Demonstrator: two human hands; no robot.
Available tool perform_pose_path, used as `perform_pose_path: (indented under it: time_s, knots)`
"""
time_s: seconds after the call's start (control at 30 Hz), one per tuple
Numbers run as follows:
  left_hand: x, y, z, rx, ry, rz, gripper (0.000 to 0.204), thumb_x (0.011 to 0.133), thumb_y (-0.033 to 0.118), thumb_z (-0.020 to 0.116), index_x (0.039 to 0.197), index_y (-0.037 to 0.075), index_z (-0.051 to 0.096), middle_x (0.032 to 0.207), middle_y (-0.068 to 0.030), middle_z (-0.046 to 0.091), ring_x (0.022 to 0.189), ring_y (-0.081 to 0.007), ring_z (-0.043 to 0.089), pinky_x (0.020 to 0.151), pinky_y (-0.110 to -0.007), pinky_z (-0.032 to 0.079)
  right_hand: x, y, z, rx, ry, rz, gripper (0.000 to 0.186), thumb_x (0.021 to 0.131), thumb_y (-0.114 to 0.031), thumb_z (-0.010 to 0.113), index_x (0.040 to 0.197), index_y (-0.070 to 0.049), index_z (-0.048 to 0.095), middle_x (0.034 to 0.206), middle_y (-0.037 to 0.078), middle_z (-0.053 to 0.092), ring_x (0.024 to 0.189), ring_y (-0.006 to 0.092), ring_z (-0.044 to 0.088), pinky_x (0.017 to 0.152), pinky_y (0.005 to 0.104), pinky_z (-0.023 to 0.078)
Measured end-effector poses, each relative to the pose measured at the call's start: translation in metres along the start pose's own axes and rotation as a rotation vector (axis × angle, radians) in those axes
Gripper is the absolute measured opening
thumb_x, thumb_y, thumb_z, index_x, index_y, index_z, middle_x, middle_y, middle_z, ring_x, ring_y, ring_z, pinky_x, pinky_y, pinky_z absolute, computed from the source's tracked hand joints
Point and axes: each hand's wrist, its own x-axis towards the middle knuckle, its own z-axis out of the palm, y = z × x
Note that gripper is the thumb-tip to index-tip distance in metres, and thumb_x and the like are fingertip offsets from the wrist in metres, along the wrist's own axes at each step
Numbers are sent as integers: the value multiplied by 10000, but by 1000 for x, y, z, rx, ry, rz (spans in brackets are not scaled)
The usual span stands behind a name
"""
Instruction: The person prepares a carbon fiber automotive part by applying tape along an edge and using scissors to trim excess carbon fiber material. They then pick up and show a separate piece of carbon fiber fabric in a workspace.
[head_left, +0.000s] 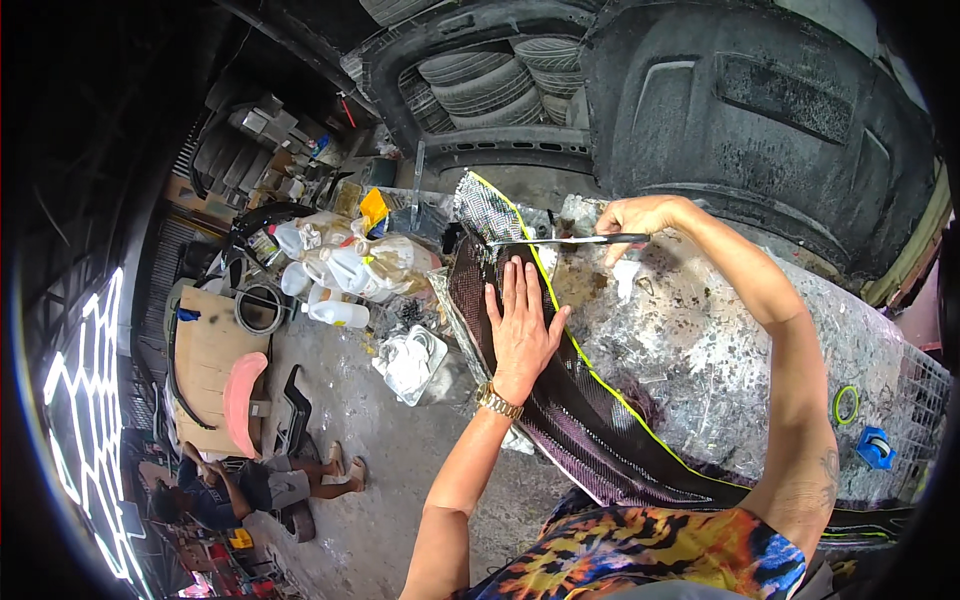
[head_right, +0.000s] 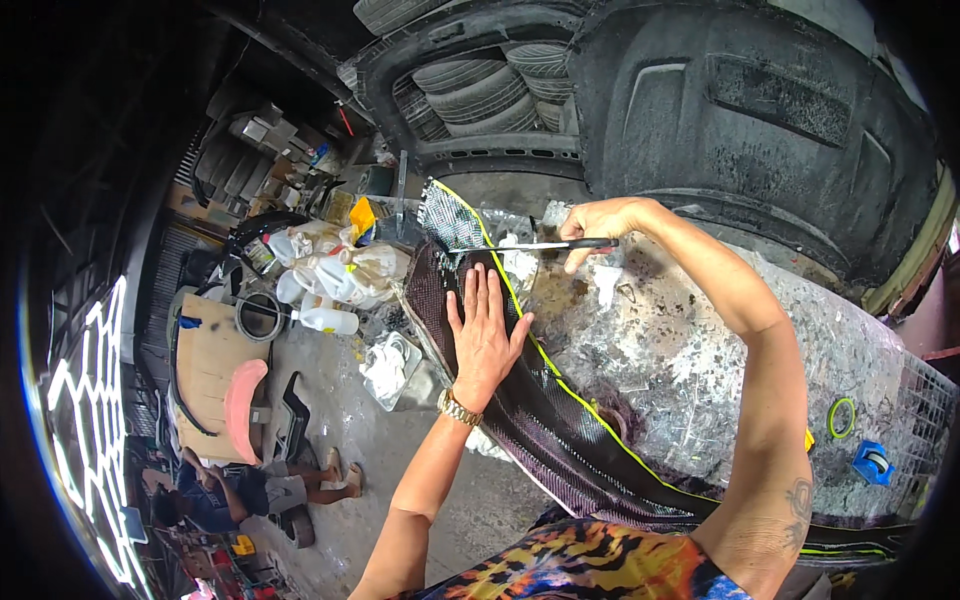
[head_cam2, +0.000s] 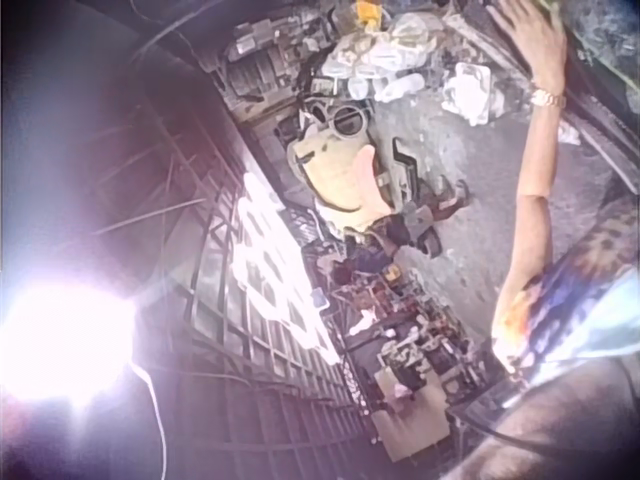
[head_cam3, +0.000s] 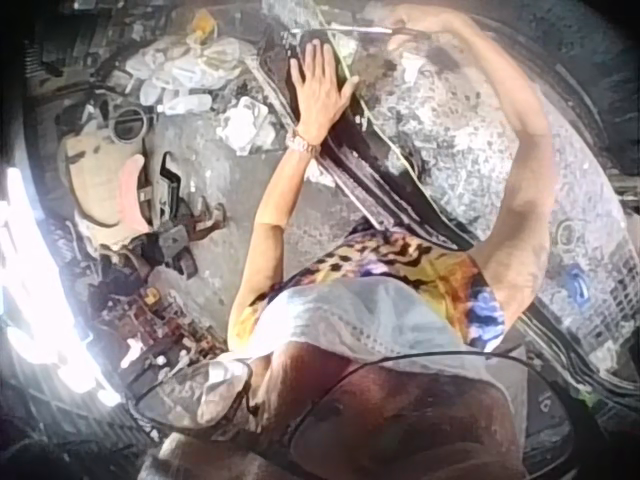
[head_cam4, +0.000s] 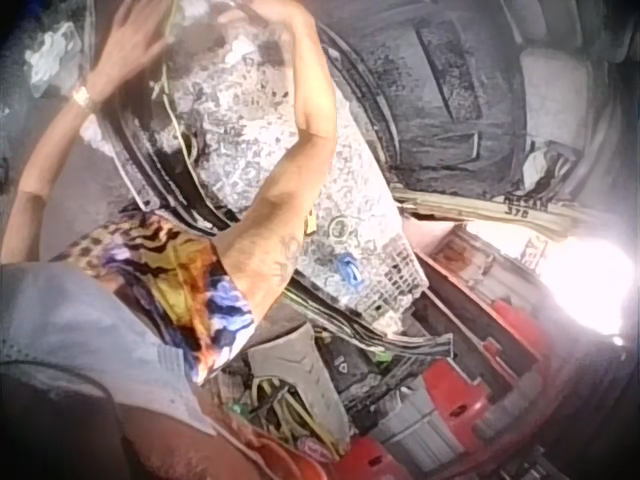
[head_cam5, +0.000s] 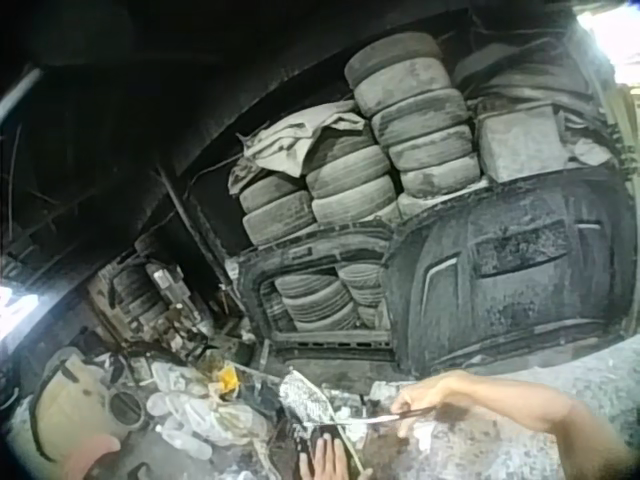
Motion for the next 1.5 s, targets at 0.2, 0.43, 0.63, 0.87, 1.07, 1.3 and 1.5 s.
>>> perform_pose_path:
  time_s: [0.2,0.43,0.63,0.87,1.07,1.3,1.5]
  knots:
    - [-1,-1,4,21,2,8,796,880,479,543,1423,-48,294,1509,-180,278,1427,-273,196,1145,-484,83,-21,-5,-5,-41,41,46,473,722,-420,797,568,-92,494,478,-26,482,432,83,484,406,265,343]
    - [0,3,9,28,19,24,820,869,503,538,1427,-44,290,1508,-178,281,1428,-268,196,1148,-482,76,-48,4,5,-218,47,197,684,703,-623,710,1009,-27,577,820,104,625,779,206,625,674,373,481]
    - [-5,-7,8,131,60,66,778,891,511,488,1417,-37,321,1510,-177,277,1434,-265,176,1150,-489,68,-112,1,35,-146,193,227,909,708,-723,624,1186,45,535,1024,187,630,957,296,602,830,390,459]
    - [2,-10,-13,352,69,158,792,892,592,423,1339,-61,444,1468,-199,348,1420,-288,209,1145,-512,91,-222,27,127,171,545,167,620,746,-512,738,1065,-4,582,942,104,631,876,190,587,756,328,475]
    - [9,-26,-9,488,-11,249,875,885,647,369,1371,-81,384,1478,-195,332,1421,-286,207,1141,-503,126,-285,38,209,313,671,225,457,736,-395,786,920,-14,611,832,60,628,768,143,567,699,298,469]
    - [13,-41,-16,475,-3,331,783,886,598,429,1329,-47,442,1428,-199,396,1386,-299,279,1115,-498,210,-341,5,295,477,764,328,408,710,-275,811,912,-2,584,806,24,589,757,101,534,683,273,453]
    - [-65,31,-70,-488,-49,666,417,870,242,616,1227,41,539,1216,-160,584,1107,-332,562,950,-430,423,-363,-66,396,703,1083,278,437,734,-333,763,947,-23,542,725,27,574,646,120,579,616,278,460]
